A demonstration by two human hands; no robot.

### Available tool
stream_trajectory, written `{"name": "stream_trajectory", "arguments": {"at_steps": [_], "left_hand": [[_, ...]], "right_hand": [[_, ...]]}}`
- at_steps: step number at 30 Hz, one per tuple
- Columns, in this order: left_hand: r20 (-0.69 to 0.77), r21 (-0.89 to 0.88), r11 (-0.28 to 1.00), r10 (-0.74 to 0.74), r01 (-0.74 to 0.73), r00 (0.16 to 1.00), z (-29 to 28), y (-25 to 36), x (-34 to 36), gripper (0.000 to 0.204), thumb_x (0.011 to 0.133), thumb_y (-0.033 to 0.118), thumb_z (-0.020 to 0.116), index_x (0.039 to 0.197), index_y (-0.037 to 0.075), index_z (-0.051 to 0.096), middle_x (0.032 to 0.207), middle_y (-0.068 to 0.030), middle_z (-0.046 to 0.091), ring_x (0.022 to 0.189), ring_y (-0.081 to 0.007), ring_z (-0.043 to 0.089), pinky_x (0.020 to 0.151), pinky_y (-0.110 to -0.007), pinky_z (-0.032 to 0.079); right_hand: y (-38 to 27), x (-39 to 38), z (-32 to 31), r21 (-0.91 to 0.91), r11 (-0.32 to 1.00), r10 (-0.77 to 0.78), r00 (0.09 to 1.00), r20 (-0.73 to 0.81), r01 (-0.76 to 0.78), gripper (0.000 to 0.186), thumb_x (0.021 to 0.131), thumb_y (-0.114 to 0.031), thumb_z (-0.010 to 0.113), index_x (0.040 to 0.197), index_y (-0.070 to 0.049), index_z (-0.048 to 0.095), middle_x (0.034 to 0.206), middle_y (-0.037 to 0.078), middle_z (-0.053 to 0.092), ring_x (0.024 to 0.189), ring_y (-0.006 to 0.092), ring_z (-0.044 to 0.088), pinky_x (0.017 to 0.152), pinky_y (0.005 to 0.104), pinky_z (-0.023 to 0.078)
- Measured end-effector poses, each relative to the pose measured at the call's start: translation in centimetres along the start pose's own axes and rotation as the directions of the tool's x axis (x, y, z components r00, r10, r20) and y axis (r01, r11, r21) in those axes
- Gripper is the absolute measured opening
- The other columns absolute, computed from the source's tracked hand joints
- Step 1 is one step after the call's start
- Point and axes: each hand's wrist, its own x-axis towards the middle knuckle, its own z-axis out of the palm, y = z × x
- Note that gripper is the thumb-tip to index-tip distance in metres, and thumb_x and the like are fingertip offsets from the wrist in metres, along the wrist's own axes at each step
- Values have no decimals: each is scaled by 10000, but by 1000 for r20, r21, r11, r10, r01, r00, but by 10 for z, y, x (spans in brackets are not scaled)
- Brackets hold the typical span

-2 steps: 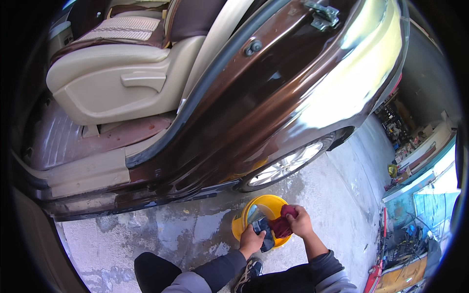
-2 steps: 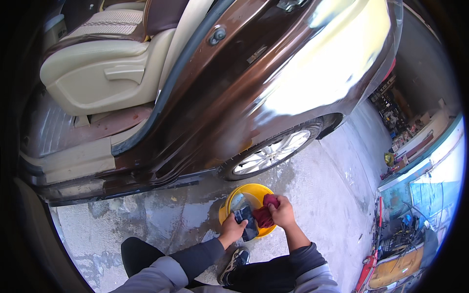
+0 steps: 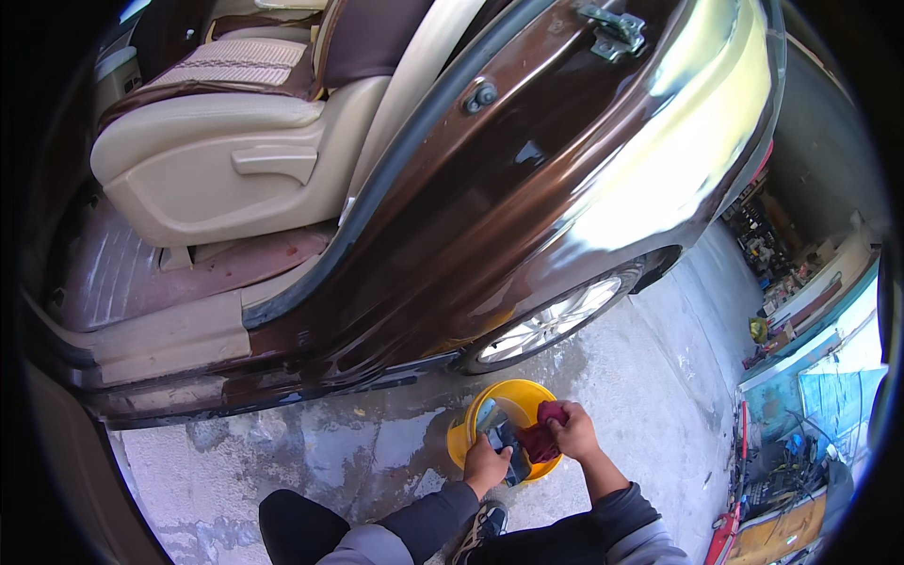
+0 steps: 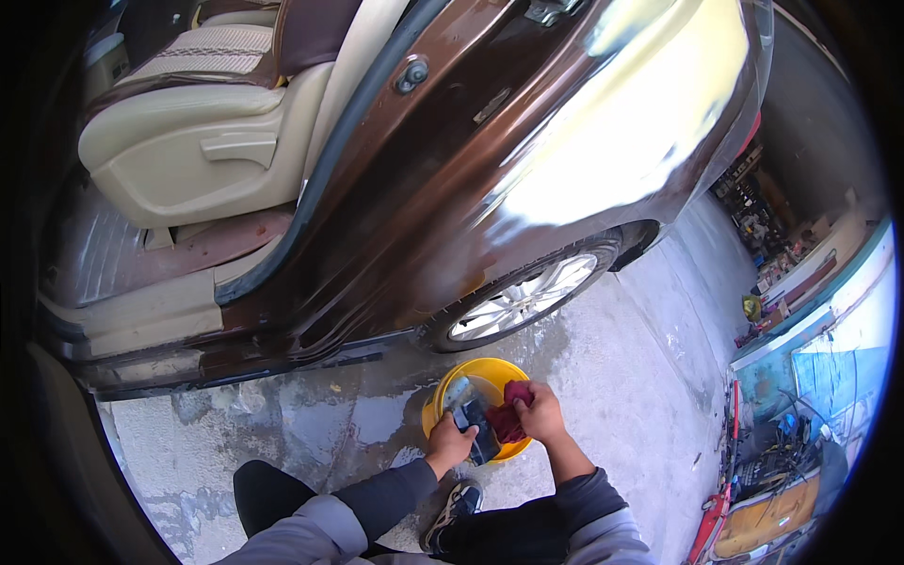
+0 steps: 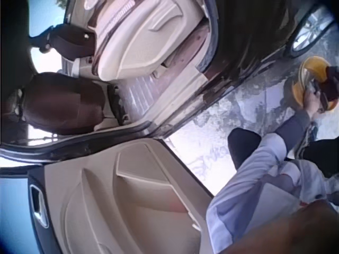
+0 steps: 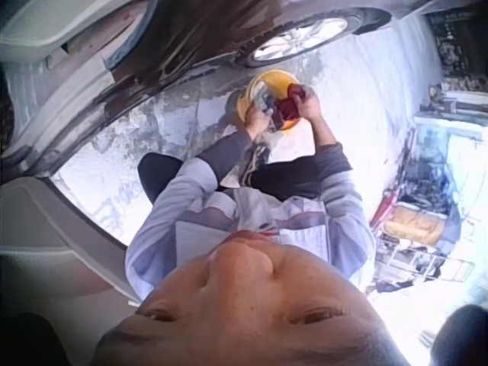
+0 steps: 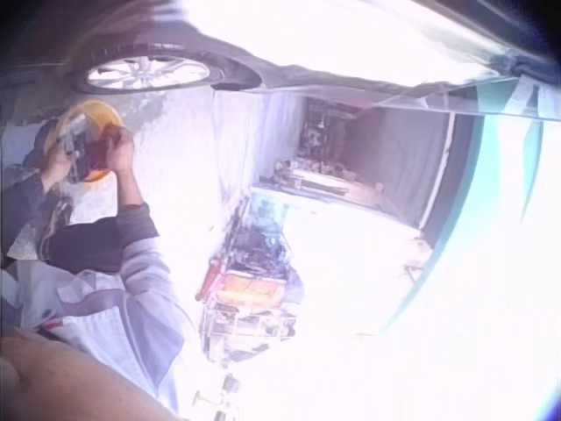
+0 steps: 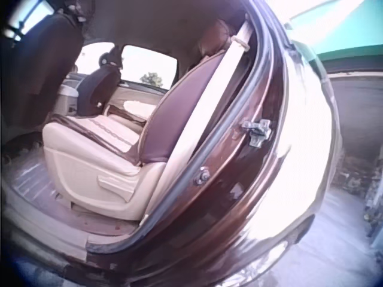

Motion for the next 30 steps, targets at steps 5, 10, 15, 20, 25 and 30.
{"name": "stream_trajectory", "arguments": {"at_steps": [5,10,15,20,25,30], "left_hand": [[19,-27,997,71,-71,997,1,5,7,981,983,401,801,1675,-87,305,1588,-306,564,1468,-444,562,1242,-443,447],[150,-504,860,179,-81,973,-40,-22,-11,505,1061,224,760,1469,-30,605,1396,-191,717,1285,-257,704,1090,-363,558],[-25,-665,736,143,-123,989,-95,-49,-38,258,1087,126,719,1316,9,703,1237,-84,764,1095,-154,725,986,-305,583],[-95,-593,798,67,-110,993,-123,-59,-52,229,1078,148,733,1265,17,737,1131,-49,780,981,-106,715,877,-273,577],[-62,-562,819,92,-111,994,-157,-44,-61,216,1088,127,704,1284,39,732,1157,-45,770,987,-118,718,855,-284,579],[71,-514,849,182,-121,981,-184,13,-50,276,1131,232,666,1337,58,719,1220,-38,738,1057,-129,699,924,-303,564]], "right_hand": [[46,22,50,-219,971,-54,981,185,95,444,886,-191,832,1313,-101,752,1179,233,730,1116,441,709,1013,482,581],[62,39,115,-278,851,-229,792,566,445,378,876,-238,819,1229,-112,762,1159,209,743,1105,429,713,998,523,563],[83,47,157,-314,783,-95,602,793,537,399,879,-267,786,1237,-93,760,1134,220,782,1089,420,745,975,507,581],[117,37,175,-489,510,-417,700,579,708,400,935,-282,731,1264,-62,790,1203,270,781,1119,437,758,1013,471,591],[108,79,149,-329,803,-46,603,797,497,383,931,-244,700,1236,-39,807,1221,258,784,1170,433,749,997,469,593],[39,91,-2,-351,906,115,659,744,238,393,874,-210,699,1242,-162,829,1189,179,811,1114,385,770,926,450,606]]}}
